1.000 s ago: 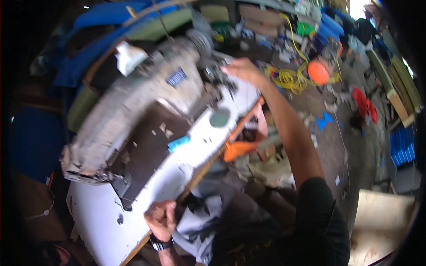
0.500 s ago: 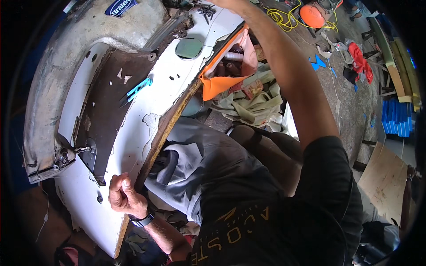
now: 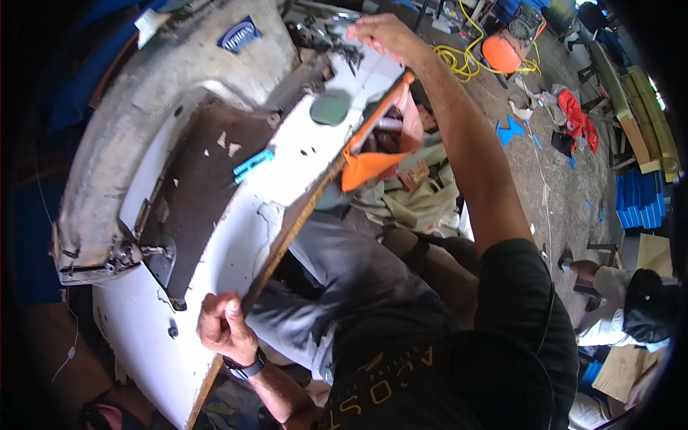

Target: The person threads a sewing machine by hand, routing thread through the upper tension guides, handling the bobbin, and passing the thread through the needle.

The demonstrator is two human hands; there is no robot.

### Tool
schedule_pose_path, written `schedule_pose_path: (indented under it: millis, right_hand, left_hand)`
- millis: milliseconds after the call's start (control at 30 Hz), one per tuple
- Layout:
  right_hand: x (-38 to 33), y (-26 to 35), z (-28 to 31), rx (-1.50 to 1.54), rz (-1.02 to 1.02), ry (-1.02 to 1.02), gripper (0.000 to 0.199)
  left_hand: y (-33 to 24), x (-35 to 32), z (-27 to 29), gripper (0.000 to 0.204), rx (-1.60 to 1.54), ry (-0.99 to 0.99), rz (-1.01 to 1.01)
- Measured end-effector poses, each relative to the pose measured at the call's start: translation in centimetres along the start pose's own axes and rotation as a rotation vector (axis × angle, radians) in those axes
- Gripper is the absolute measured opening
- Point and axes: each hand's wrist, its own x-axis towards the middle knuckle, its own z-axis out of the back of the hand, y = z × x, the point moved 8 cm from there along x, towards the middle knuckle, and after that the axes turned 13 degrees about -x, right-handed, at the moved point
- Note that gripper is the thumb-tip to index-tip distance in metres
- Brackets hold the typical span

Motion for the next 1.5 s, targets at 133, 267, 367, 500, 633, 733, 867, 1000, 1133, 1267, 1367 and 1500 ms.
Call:
schedule_pose_path:
  millis: [133, 267, 367, 500, 633, 733, 867, 1000, 1133, 1267, 1367, 1500]
  right_hand:
    - [-2.7, 1.1, -0.1, -0.209, 0.159, -0.050, 0.021]
    - [-4.3, 1.6, -1.8, 0.095, -0.079, -0.034, 0.021]
    - [-4.3, 2.6, -1.4, 0.124, -0.101, -0.011, 0.019]
    - [-3.5, 2.4, 0.2, 0.049, -0.069, -0.040, 0.018]
    - [-1.6, 2.8, -2.7, 0.039, -0.079, 0.026, 0.017]
    - [-2.2, 5.2, -3.7, -0.194, 0.051, 0.052, 0.022]
    - [-3.0, 4.0, -0.2, -0.063, -0.060, 0.066, 0.025]
    - [-1.4, 3.1, -3.7, 0.042, -0.075, 0.046, 0.022]
    - [-1.1, 2.1, -2.9, 0.199, -0.050, 0.028, 0.018]
    - [-2.8, 1.9, 0.5, 0.100, -0.067, -0.024, 0.022]
    - [-2.4, 4.1, -4.1, 0.207, 0.006, 0.067, 0.017]
    - [-1.8, 3.9, -4.1, 0.150, 0.018, 0.059, 0.018]
  left_hand:
    - [0.5, -1.1, -0.4, 0.014, -0.022, 0.107, -0.029]
    - [-1.0, -0.8, -0.6, 0.012, 0.035, 0.138, -0.046]
    - [-1.7, -0.8, -1.2, 0.011, 0.164, 0.185, -0.132]
    - [-2.3, -0.6, -2.6, 0.018, 0.376, 0.281, -0.320]
    - [-2.7, -1.6, 1.1, 0.020, 0.610, 0.222, -0.318]
    - [-2.6, -2.1, 4.8, 0.018, 0.755, 0.116, -0.320]
    - [-1.5, -0.3, 4.4, 0.017, 0.660, 0.116, -0.271]
    - [-1.6, -1.8, 6.2, 0.019, 0.684, 0.037, -0.258]
    - [-1.4, -1.9, 6.7, 0.018, 0.676, 0.023, -0.225]
    - [-1.0, -0.4, 4.7, 0.016, 0.580, 0.072, -0.228]
    - [-1.2, -1.7, 6.3, 0.015, 0.616, 0.032, -0.206]
    - [-0.9, -2.1, 5.8, 0.013, 0.649, 0.046, -0.178]
